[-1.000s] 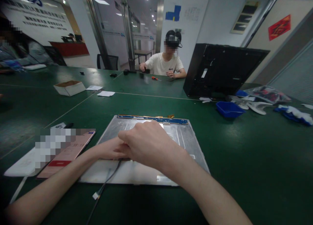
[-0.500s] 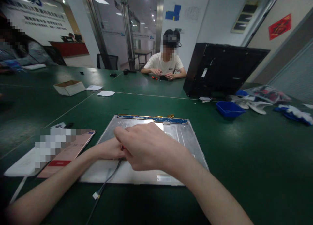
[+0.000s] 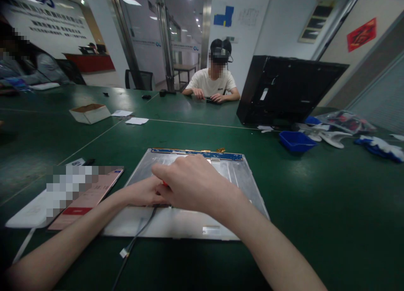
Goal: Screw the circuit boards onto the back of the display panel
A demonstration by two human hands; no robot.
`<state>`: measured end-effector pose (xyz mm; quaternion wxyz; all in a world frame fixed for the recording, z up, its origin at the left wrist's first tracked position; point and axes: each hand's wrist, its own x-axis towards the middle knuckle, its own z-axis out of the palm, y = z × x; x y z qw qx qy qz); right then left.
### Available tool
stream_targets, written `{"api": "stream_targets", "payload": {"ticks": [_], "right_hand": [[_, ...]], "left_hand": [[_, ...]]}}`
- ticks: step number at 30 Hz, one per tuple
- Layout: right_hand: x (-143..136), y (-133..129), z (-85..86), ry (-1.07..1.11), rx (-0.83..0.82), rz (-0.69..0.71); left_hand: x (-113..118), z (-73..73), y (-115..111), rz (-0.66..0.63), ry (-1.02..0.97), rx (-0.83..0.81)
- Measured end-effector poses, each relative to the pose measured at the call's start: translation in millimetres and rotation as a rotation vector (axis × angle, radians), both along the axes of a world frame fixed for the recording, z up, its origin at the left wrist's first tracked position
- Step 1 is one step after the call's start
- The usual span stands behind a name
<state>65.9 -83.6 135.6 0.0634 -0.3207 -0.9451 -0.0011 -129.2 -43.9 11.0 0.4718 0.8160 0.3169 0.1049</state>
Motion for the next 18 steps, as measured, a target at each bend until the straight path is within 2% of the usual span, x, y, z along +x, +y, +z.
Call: {"api": "stream_targets", "payload": {"ticks": [10,18], "right_hand": [[1.5,-0.8,-0.3,0.024,-0.044,0.033],[2.2,0.0,-1.5,0.03,-0.04,0.034]], "left_hand": [[-2.5,4.6,-0.8,0.016,0.007,0.022],[-3.2,2.5,-1.9,0.028,0.001,0.012]]}}
